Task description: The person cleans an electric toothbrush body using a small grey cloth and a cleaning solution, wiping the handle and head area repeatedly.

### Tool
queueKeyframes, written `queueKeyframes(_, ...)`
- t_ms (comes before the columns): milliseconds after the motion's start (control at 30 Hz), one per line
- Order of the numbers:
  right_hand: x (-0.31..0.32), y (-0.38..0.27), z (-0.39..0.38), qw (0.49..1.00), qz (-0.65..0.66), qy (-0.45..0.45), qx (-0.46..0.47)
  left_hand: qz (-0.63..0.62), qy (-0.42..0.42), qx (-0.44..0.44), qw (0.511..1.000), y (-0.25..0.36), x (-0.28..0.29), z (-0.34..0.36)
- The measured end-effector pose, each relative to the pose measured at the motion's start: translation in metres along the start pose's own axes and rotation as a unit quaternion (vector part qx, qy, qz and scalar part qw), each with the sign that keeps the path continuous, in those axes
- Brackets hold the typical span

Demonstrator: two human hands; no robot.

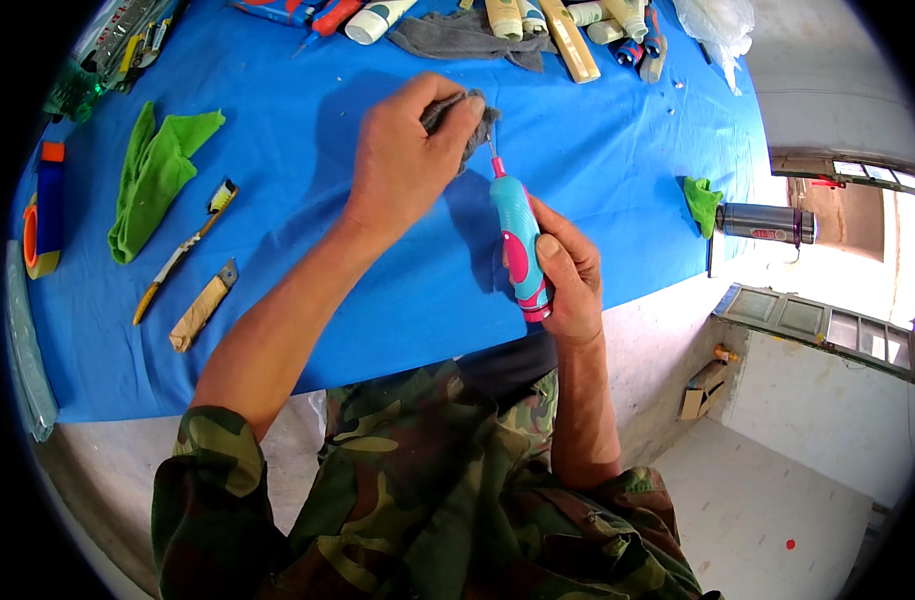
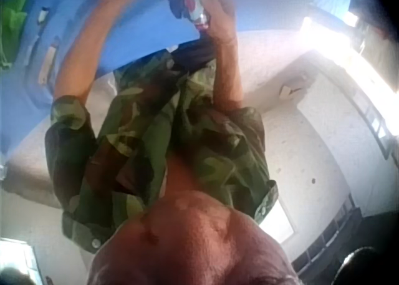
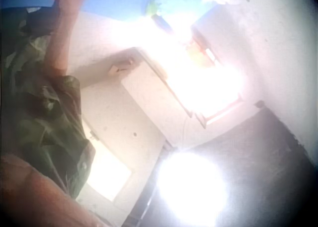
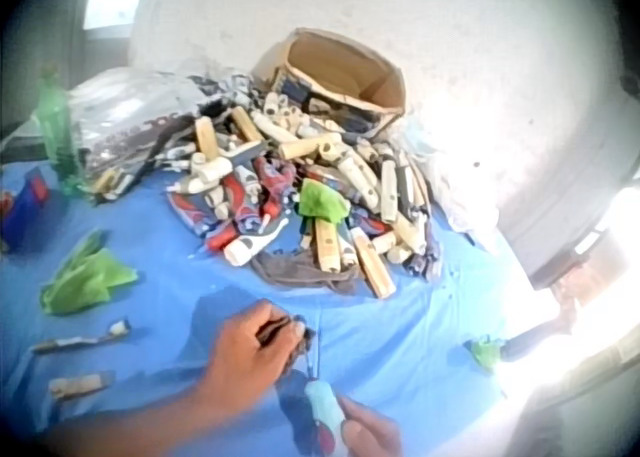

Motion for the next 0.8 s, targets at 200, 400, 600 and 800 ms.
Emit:
queueKeyframes(200,0.002,0.001,0.0,0.994,0.104,0.012,-0.017,-0.057,-0.03,0.039,0.997,0.011,-0.002,-0.002)
queueKeyframes(400,0.002,0.004,0.0,0.997,0.069,0.027,-0.022,-0.02,-0.062,-0.016,0.998,0.011,-0.011,-0.01)
queueKeyframes(600,-0.004,-0.001,-0.001,0.999,0.024,0.001,-0.02,0.027,-0.017,-0.044,0.999,-0.001,-0.002,-0.001)
queueKeyframes(800,-0.017,-0.01,0.0,0.99,-0.13,0.045,0.028,-0.014,0.001,0.014,1.0,0.01,0.008,0.002)
Point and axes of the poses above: each hand's wrist, its own z-axis towards the middle knuckle, its own x-axis out of the back of the hand, y = z × x, the point moved 6 cm from there along z, towards the middle knuckle, and after that the axes turned 2 degrees about x, right-handed, at the moved point
